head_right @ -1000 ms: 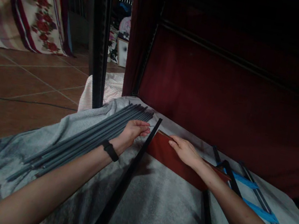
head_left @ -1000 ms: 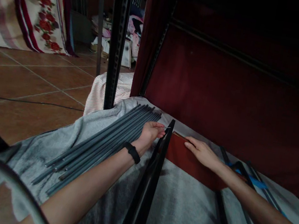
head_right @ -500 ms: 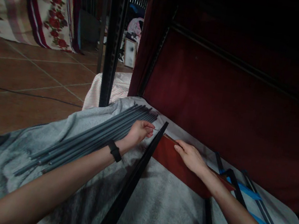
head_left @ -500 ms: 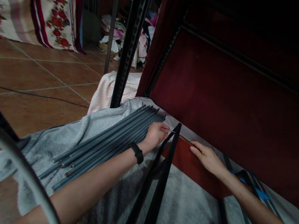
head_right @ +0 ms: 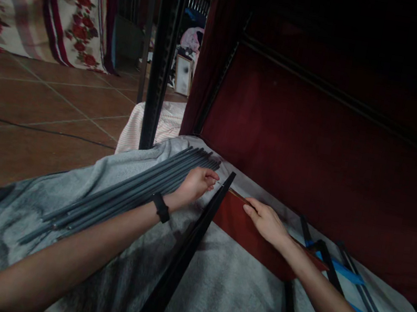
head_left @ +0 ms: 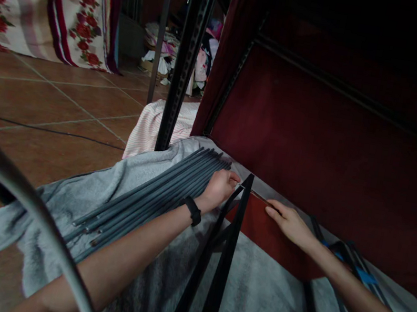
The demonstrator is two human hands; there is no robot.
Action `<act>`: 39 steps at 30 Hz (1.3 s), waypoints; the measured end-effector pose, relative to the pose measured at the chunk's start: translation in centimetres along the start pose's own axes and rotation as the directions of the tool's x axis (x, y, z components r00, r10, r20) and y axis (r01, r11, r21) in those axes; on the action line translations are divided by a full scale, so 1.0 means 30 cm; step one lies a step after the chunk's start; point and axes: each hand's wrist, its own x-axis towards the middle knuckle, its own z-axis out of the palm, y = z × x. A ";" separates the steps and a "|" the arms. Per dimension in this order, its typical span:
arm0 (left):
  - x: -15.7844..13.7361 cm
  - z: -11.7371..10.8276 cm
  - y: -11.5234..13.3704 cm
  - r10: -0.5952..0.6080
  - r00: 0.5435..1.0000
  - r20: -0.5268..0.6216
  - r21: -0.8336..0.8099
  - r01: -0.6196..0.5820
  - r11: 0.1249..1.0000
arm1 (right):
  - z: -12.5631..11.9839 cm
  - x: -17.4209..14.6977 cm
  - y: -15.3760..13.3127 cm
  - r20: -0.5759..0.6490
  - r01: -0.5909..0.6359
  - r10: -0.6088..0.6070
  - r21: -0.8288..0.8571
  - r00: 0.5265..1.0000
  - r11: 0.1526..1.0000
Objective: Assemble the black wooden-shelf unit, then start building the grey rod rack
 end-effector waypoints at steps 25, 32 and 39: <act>0.000 -0.007 0.034 0.102 0.986 0.132 0.098 -0.115 0.989 | 0.045 0.159 -0.088 -0.038 0.197 -0.194 0.088 0.980 0.977; -0.023 -0.021 0.064 0.214 0.968 0.134 0.284 -0.244 0.927 | 0.063 0.165 -0.077 -0.087 0.176 -0.165 0.145 0.982 0.974; -0.008 0.011 0.035 0.178 0.977 0.117 0.200 -0.199 0.959 | 0.067 0.162 -0.070 -0.100 0.154 -0.134 0.233 0.986 0.960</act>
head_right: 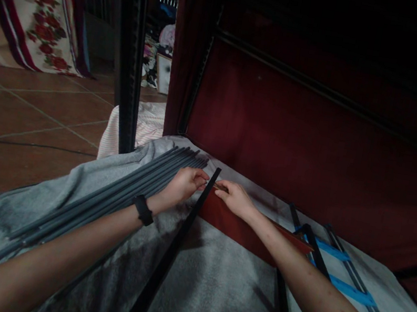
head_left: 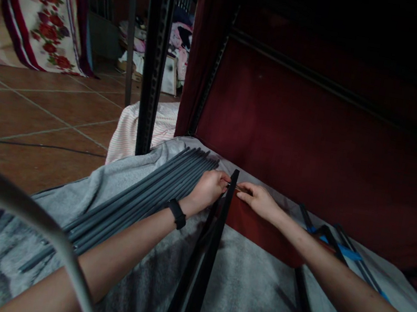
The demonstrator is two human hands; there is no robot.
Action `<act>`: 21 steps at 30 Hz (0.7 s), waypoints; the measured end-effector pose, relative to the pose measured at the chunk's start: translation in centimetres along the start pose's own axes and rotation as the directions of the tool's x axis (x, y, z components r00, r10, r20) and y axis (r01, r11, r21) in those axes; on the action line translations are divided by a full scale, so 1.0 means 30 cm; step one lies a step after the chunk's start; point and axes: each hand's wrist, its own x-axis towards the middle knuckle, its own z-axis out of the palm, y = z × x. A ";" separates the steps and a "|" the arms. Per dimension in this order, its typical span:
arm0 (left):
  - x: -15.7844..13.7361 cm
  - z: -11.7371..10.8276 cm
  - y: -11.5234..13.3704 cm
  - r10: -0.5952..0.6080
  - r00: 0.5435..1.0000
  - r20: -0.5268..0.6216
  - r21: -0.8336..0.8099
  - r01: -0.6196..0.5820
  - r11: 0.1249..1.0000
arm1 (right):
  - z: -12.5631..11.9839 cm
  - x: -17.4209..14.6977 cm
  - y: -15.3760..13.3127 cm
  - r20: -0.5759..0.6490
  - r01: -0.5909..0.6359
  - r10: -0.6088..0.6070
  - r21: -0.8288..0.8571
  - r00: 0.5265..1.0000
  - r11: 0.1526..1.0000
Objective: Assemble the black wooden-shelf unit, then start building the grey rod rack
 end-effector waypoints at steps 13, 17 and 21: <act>-0.018 0.002 0.061 -0.018 1.000 0.003 0.155 0.017 0.988 | 0.005 -0.007 -0.008 -0.047 0.038 -0.042 -0.081 0.998 0.996; -0.022 -0.005 0.103 -0.037 0.999 0.010 0.231 0.033 0.972 | 0.009 -0.010 -0.020 -0.069 0.033 -0.042 -0.129 0.997 0.991; -0.021 0.005 0.118 -0.090 0.996 -0.018 0.154 0.092 0.984 | 0.023 -0.009 -0.033 -0.099 0.071 -0.086 -0.146 0.991 0.987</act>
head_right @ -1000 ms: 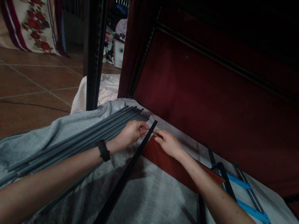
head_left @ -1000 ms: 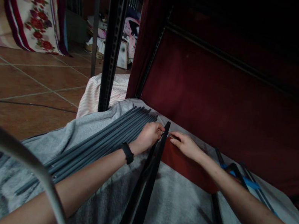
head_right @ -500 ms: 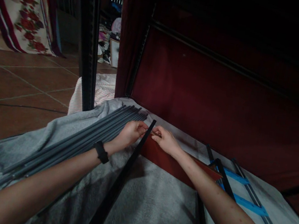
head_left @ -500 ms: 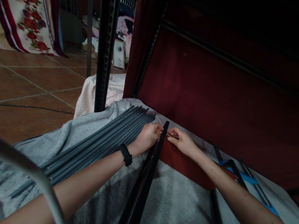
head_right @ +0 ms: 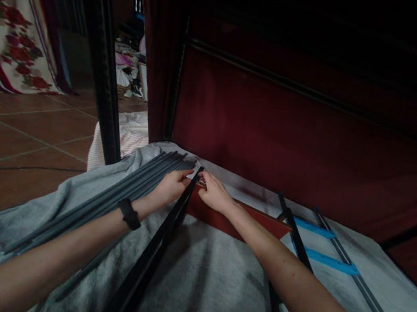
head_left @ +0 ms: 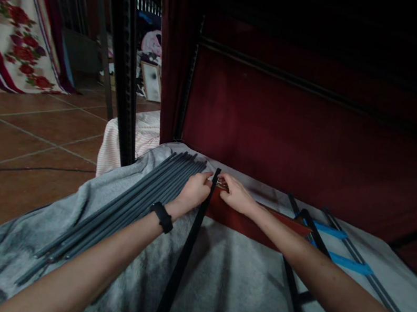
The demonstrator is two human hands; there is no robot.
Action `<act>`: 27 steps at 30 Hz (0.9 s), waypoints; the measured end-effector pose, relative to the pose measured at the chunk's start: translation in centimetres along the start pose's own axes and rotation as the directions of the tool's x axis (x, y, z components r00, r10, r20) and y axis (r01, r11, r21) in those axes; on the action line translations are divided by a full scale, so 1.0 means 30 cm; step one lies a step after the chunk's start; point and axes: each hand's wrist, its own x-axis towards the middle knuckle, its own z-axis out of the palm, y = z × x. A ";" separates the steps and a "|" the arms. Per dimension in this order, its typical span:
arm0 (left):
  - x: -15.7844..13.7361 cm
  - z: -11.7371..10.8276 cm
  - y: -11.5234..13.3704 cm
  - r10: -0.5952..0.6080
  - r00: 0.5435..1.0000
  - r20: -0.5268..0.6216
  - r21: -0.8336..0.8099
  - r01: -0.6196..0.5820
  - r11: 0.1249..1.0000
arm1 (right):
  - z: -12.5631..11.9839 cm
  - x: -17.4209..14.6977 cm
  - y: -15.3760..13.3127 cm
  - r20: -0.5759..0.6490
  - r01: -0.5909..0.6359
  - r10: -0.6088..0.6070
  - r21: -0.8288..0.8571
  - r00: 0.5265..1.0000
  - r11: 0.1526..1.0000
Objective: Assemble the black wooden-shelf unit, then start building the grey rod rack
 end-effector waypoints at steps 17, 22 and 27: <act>-0.018 0.036 0.050 -0.374 0.920 0.117 -0.405 0.388 0.828 | -0.495 -0.779 0.282 -0.443 -0.409 0.625 0.491 0.643 0.769; -0.004 0.044 0.080 -0.391 0.901 0.189 -0.290 0.432 0.854 | -0.361 -0.944 0.333 -0.210 -0.370 0.869 0.841 0.448 0.394; 0.015 0.064 0.089 -0.447 0.872 0.202 -0.207 0.484 0.850 | -0.275 -0.883 0.331 -0.160 -0.266 0.855 0.908 0.493 0.324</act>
